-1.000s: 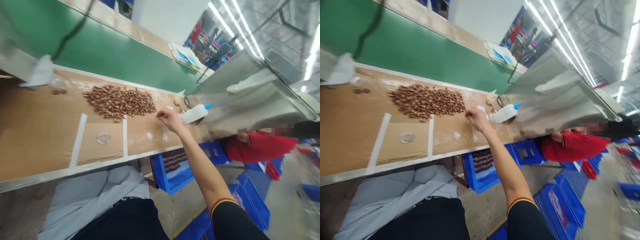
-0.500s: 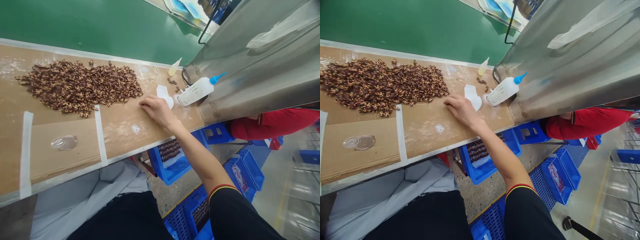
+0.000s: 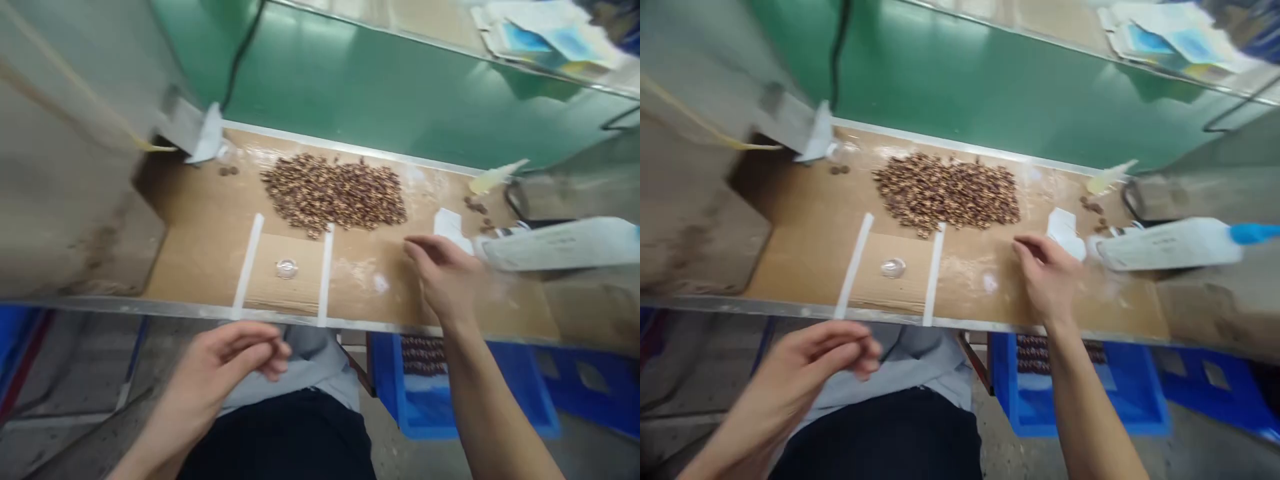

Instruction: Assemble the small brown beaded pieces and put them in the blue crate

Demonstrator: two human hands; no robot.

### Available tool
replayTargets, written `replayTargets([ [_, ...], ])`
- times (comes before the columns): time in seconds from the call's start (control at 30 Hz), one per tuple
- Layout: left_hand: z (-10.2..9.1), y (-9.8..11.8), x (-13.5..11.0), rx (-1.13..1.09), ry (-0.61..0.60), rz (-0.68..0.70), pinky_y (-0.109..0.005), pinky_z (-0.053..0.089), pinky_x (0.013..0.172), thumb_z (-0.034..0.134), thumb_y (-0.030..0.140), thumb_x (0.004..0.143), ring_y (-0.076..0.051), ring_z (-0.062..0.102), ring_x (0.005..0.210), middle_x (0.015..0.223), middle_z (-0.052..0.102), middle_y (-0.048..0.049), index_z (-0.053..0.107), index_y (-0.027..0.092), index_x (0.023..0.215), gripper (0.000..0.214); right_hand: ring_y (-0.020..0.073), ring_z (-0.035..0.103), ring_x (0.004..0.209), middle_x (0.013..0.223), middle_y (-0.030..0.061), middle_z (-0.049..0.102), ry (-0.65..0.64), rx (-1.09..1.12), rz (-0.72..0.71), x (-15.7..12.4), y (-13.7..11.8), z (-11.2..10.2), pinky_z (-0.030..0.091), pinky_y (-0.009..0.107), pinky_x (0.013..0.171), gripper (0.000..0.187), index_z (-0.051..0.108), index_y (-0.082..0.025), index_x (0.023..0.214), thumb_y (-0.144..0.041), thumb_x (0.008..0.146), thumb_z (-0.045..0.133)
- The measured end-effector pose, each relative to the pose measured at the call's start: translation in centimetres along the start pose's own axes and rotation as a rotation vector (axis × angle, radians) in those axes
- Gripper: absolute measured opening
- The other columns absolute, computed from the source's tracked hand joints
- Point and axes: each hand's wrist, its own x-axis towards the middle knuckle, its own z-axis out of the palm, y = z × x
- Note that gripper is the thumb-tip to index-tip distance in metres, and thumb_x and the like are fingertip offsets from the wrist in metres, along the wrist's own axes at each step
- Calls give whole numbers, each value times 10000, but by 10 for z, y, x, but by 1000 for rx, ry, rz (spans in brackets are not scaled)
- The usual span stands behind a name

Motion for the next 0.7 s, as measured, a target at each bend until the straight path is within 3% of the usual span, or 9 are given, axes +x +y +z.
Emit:
replayTargets([
  [0.1,12,-1,15,-193,-22,-28,-387,789,711,1077,538,887,-289,910,779,947,939,-132,927,202,1065,409,273,858,901,1066,67,920,-14,250,144,-39,-31,10,743,442,893,231,942,-278,1113,-445,962,995],
  [0.23,28,2,30,-258,-1,26,-356,781,729,1067,526,901,-266,910,792,984,947,-130,912,195,994,377,263,873,869,1049,61,924,-257,535,235,-91,-80,26,766,388,801,135,944,-318,1046,-401,970,1018],
  [0.3,28,3,30,-250,-4,45,-358,778,753,1060,521,909,-259,901,795,991,947,-124,927,204,980,351,274,886,929,1048,55,923,-341,611,236,-106,-97,34,771,385,838,88,947,-335,1036,-372,985,1009],
  [0.43,25,2,28,-257,18,92,-311,753,802,1091,490,873,-215,870,794,948,931,-83,959,230,957,303,287,876,1096,1142,53,915,-442,664,196,-114,-115,44,754,412,1004,54,948,-358,1044,-329,1017,983],
  [0.57,17,-3,30,-276,70,135,-305,737,813,1087,466,874,-201,845,785,903,913,-56,964,244,1007,286,294,875,1112,1163,55,910,-513,698,193,-116,-127,53,753,402,966,51,942,-356,1044,-309,1034,959],
  [0.7,-16,0,36,53,277,291,-332,711,822,968,428,986,-229,844,855,1002,923,-57,967,265,1098,198,321,875,1138,1153,69,916,-488,619,167,-120,-127,64,755,435,969,6,937,-341,1045,-342,1045,943],
])
